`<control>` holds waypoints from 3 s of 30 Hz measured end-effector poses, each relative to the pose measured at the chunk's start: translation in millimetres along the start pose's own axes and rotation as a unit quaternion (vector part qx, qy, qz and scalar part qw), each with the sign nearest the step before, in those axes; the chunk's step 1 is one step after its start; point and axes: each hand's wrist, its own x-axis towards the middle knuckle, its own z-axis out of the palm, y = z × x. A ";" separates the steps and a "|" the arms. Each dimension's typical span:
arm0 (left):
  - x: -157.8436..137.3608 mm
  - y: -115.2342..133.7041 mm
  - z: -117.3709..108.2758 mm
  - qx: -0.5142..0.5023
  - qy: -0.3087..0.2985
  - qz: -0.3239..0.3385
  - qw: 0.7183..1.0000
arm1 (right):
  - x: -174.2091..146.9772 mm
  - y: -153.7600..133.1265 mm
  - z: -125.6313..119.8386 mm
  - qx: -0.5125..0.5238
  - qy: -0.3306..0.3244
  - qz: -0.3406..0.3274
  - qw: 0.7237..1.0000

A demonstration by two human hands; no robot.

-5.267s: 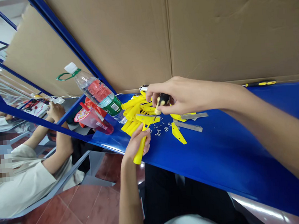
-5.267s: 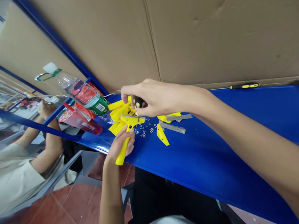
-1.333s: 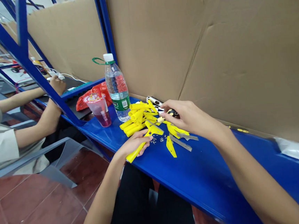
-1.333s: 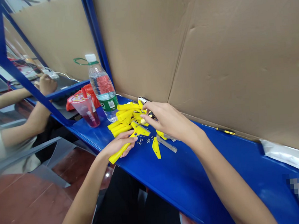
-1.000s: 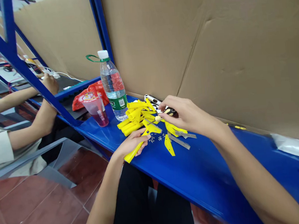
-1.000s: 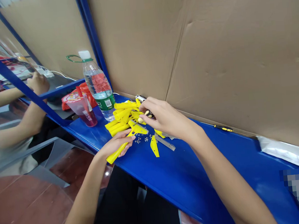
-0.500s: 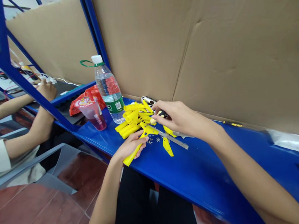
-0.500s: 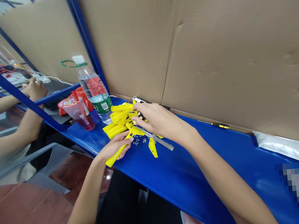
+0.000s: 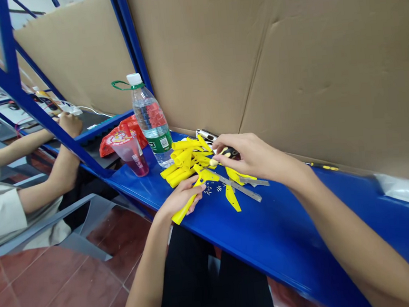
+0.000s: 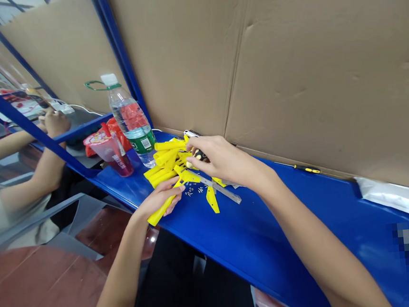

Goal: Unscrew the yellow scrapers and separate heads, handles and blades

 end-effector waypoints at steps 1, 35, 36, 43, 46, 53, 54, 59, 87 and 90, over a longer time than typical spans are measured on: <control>0.0 -0.5 -0.3 0.001 0.001 0.001 1.000 | 0.0 -0.2 0.1 0.007 -0.002 -0.009 1.000; 10.9 -5.2 47.1 -0.107 -0.026 -0.026 0.994 | -3.2 -1.6 -25.2 0.007 0.004 0.048 0.999; 11.4 -5.4 48.2 -0.104 -0.022 -0.026 0.994 | -3.7 -0.2 -25.0 0.012 -0.002 0.049 0.999; 8.8 -4.3 50.4 -0.087 0.010 -0.020 0.996 | -5.6 6.1 -23.5 -0.021 -0.037 0.092 0.995; 6.8 -5.2 50.0 -0.092 0.014 -0.021 0.995 | -3.5 3.9 -22.6 0.004 -0.052 0.073 0.996; 6.2 -7.2 49.1 -0.087 0.015 -0.002 0.996 | -1.7 1.7 -15.0 0.029 -0.005 0.054 0.998; 6.2 -7.4 48.8 -0.089 0.015 -0.002 0.996 | -1.7 1.9 -13.8 0.037 -0.006 0.047 0.998; 5.8 -9.0 47.0 -0.098 0.011 0.001 0.995 | -1.1 3.0 -11.0 0.041 0.018 0.021 0.999; 11.3 -17.3 48.6 -0.150 0.031 0.011 0.988 | -6.0 5.5 -23.1 -0.056 -0.072 0.080 0.993; 11.5 -16.0 49.0 -0.148 0.035 0.007 0.988 | -7.3 4.0 -22.9 -0.047 -0.052 0.051 0.996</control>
